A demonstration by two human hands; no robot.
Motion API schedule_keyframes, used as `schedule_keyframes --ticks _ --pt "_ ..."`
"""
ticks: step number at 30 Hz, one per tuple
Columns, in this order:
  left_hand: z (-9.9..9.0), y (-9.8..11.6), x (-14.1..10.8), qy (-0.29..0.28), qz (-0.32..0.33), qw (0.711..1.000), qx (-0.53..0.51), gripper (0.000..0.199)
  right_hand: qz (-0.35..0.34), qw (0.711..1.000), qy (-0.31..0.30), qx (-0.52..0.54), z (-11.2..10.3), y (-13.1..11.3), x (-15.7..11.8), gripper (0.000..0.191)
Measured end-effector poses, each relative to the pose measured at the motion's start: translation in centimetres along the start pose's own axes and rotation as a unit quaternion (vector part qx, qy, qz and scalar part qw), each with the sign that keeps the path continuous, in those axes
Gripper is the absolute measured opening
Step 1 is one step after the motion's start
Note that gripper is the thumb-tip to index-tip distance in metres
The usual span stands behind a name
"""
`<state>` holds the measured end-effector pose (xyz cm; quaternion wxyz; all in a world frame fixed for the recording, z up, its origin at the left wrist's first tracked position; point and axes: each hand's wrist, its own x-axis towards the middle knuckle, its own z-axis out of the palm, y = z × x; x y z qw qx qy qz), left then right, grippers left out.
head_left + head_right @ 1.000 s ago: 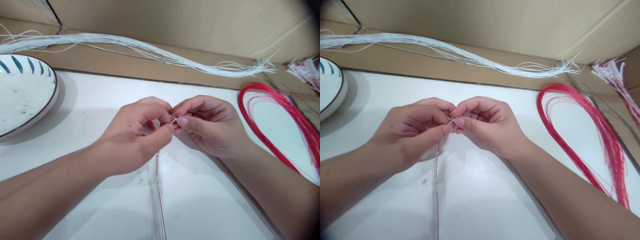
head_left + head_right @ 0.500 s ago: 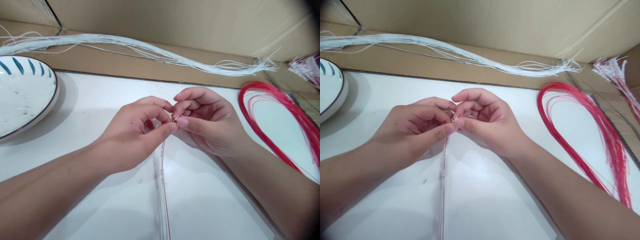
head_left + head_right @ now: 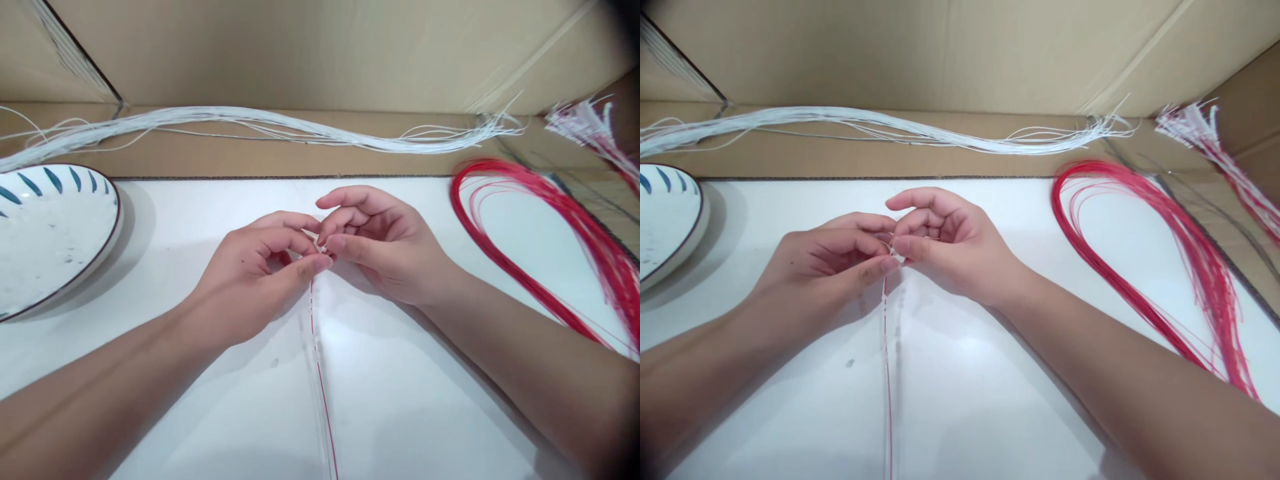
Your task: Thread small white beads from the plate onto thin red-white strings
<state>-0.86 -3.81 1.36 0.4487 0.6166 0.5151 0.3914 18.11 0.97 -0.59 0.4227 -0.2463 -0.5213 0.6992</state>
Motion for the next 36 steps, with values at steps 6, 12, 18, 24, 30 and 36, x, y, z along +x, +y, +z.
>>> schedule_keyframes --ticks 6,12,18,24,30,36 --pt "-0.2 0.1 -0.2 -0.004 -0.009 1.0 0.007 0.023 -0.041 0.998 0.027 -0.03 0.5 0.0 0.0 0.024" --pt "-0.1 0.0 0.0 -0.001 0.019 1.0 -0.011 0.01 -0.054 0.996 0.049 -0.055 0.7 -0.3 -0.2 0.025" --pt "-0.4 0.3 -0.2 -0.037 -0.016 0.999 -0.005 0.009 -0.083 0.988 0.094 -0.092 0.9 -0.4 -0.3 0.03" --pt "-0.1 0.2 -0.3 -0.024 -0.007 1.0 -0.013 0.015 -0.086 0.977 0.082 -0.177 0.9 -0.5 -0.5 0.023" --pt "-0.1 0.0 0.3 0.016 -0.04 0.997 -0.063 0.019 -0.307 0.836 -0.035 -0.454 2.8 -1.0 -2.3 0.008" --pt "-0.2 -0.4 0.7 0.015 -0.033 0.997 -0.066 0.017 -0.196 0.774 -0.226 -0.558 5.2 -0.1 -4.6 0.013"
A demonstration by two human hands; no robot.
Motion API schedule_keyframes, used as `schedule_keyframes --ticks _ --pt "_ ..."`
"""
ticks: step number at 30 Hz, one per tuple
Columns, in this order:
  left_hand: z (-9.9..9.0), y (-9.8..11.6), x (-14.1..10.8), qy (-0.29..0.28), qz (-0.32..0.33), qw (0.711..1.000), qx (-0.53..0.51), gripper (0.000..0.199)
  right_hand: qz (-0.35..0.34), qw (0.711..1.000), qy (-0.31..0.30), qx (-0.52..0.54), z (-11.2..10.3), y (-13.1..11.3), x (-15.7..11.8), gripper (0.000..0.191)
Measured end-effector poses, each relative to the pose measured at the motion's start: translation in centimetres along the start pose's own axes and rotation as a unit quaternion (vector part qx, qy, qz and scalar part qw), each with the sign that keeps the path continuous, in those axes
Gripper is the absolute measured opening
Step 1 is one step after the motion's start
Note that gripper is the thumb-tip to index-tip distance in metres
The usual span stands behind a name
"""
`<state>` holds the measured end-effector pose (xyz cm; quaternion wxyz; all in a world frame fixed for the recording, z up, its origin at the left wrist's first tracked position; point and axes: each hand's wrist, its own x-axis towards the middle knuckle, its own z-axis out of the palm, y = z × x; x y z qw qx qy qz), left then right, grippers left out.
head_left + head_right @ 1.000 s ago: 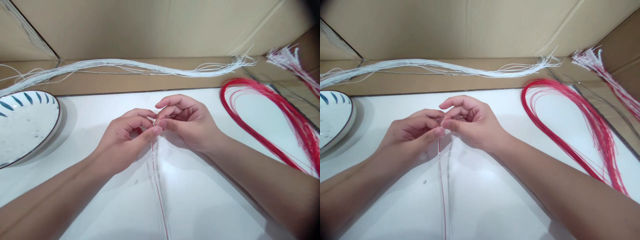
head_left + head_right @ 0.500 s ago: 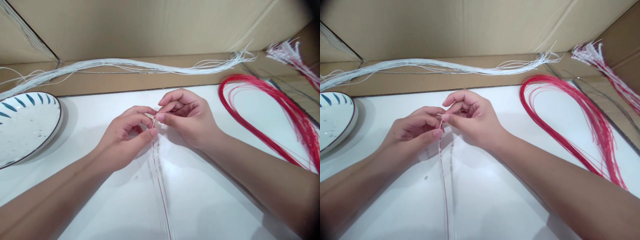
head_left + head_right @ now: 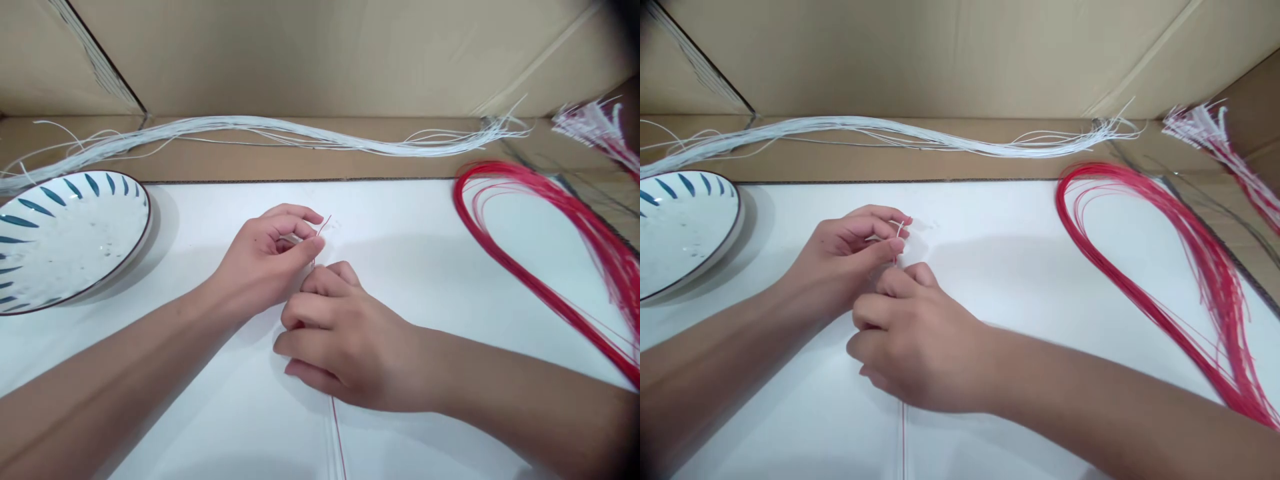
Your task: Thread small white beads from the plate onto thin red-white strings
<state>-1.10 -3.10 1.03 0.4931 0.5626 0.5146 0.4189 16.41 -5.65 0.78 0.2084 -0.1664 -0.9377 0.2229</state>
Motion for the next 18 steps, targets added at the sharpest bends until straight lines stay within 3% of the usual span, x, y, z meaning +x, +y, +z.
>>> schedule_keyframes --ticks 4,9,11,13,14,16,18 --pt "0.1 0.2 -0.1 -0.002 -0.003 1.0 0.015 0.018 0.017 1.0 0.014 -0.003 0.4 0.0 0.0 0.02" --pt "-0.1 0.3 -0.2 -0.008 0.001 1.0 0.002 0.017 -0.036 0.996 0.03 -0.078 0.5 0.1 0.3 0.026" --pt "-0.1 0.3 -0.2 -0.008 -0.006 1.0 -0.004 0.018 -0.075 0.992 0.081 -0.062 0.1 0.3 0.4 0.023" --pt "-0.1 0.3 -0.2 -0.004 -0.007 1.0 -0.009 0.02 -0.088 0.983 0.156 0.028 -0.5 0.9 0.6 0.016" --pt "-0.1 0.3 -0.2 0.001 -0.005 1.0 -0.008 0.02 -0.071 0.973 0.2 0.091 -0.8 1.4 0.7 0.012" --pt "-0.1 0.2 -0.3 0.017 -0.002 1.0 0.001 0.02 0.026 0.932 0.283 0.223 -1.2 2.6 0.8 0.009" --pt "-0.1 0.2 -0.3 0.024 -0.003 1.0 -0.003 0.02 0.147 0.859 0.339 0.354 -1.3 4.0 1.0 0.008"
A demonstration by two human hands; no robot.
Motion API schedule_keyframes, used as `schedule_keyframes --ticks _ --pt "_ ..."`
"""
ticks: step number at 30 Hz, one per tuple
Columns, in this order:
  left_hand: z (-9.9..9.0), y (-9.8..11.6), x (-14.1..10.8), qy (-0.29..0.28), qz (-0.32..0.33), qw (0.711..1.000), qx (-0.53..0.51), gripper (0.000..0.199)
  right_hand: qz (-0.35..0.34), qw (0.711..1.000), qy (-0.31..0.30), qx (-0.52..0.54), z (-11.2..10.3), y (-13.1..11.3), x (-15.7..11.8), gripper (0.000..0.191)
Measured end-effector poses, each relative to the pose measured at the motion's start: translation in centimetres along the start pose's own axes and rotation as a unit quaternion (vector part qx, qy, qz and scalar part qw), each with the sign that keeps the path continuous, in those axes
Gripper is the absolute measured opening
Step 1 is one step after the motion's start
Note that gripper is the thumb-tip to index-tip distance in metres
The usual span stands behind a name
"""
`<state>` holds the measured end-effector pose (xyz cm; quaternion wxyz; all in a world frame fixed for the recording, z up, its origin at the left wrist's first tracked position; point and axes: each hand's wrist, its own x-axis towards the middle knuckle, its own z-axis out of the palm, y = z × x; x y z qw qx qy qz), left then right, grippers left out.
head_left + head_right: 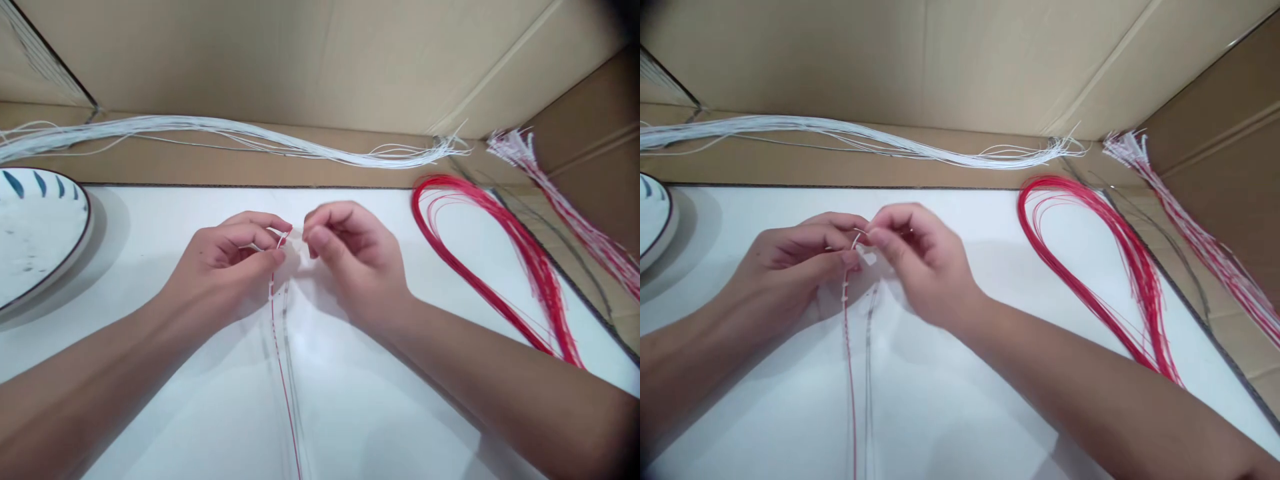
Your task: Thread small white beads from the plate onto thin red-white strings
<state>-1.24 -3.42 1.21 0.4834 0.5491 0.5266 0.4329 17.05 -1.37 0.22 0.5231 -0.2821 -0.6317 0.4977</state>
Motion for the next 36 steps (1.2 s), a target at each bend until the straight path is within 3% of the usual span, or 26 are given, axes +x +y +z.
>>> schedule_keyframes --ticks 3,8,24,36 --pt "-0.2 -0.1 -0.2 -0.014 0.012 0.999 -0.03 0.021 0.145 0.98 0.036 0.133 -0.5 1.2 0.8 0.013" --pt "-0.5 -0.1 -0.4 -0.032 0.024 0.998 -0.042 0.022 0.229 0.943 -0.006 0.242 -0.4 1.5 1.0 0.017" --pt "-0.1 0.4 -0.3 -0.045 0.007 0.998 -0.039 0.022 0.227 0.938 -0.06 0.256 -0.4 1.1 0.5 0.011" --pt "-0.1 0.2 -0.4 -0.048 0.024 0.998 -0.026 0.02 0.218 0.945 -0.044 0.242 -0.2 1.2 0.3 0.012"
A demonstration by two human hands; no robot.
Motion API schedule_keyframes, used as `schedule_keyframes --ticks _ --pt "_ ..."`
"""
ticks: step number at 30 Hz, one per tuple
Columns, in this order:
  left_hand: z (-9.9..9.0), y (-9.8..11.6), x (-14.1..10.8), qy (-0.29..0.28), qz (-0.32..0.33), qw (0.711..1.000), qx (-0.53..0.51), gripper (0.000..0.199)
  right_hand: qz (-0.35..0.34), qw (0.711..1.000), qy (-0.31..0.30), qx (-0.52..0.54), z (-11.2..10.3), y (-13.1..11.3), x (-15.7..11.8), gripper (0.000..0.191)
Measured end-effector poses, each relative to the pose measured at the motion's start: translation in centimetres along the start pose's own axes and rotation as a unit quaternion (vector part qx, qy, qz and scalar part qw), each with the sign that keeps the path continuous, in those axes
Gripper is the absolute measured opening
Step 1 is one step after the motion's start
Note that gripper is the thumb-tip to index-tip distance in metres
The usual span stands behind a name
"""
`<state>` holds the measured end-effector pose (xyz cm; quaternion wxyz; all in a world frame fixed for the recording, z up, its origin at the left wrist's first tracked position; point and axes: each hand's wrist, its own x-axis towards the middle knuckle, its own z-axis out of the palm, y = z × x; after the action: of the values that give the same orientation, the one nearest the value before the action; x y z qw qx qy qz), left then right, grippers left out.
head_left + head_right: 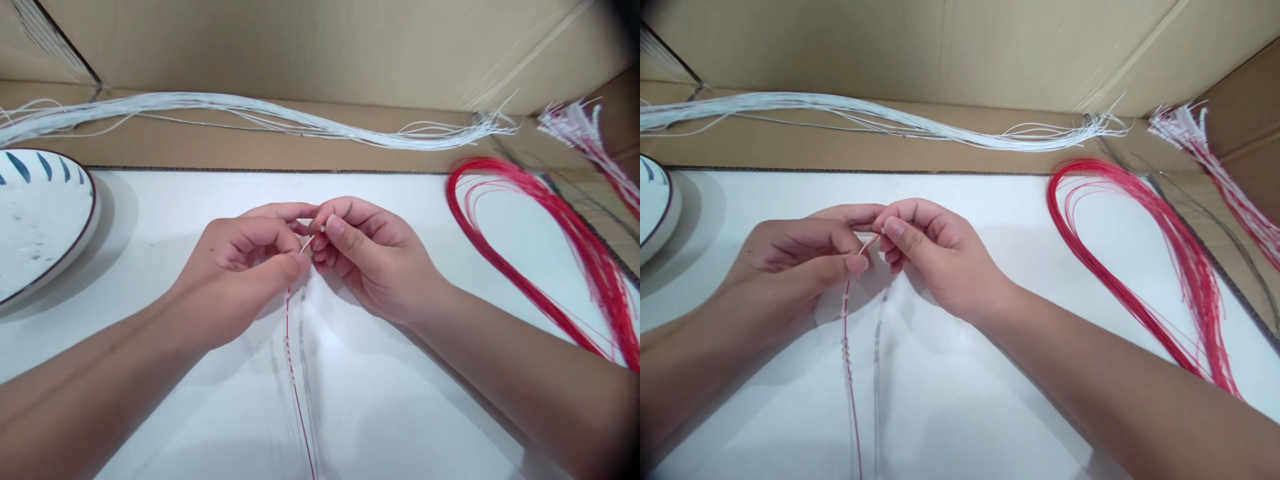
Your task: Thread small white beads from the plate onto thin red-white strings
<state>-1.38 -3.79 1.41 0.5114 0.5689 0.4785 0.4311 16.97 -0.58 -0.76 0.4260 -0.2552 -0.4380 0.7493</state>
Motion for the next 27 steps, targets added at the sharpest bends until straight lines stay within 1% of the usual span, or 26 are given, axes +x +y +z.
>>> schedule_keyframes --ticks 5,11,16,23,27 --pt "-0.04 0.07 -0.04 0.002 0.001 1.0 0.018 0.021 -0.007 1.0 0.006 -0.015 0.06 0.06 0.02 0.012" --pt "0.11 0.11 0.09 0.009 -0.003 1.0 0.026 0.022 -0.046 0.997 0.009 -0.067 0.12 0.19 -0.07 0.011" --pt "0.01 0.14 0.01 0.009 -0.018 1.0 0.005 0.023 -0.046 0.996 0.005 -0.074 0.09 0.3 -0.17 0.011" --pt "0.12 0.16 0.0 0.022 -0.021 1.0 0.004 0.024 -0.046 0.995 0.003 -0.088 0.02 0.3 -0.12 0.011" --pt "0.31 0.31 -0.08 0.03 -0.021 0.999 0.018 0.024 -0.02 0.998 0.012 -0.066 0.02 0.17 -0.07 0.01"
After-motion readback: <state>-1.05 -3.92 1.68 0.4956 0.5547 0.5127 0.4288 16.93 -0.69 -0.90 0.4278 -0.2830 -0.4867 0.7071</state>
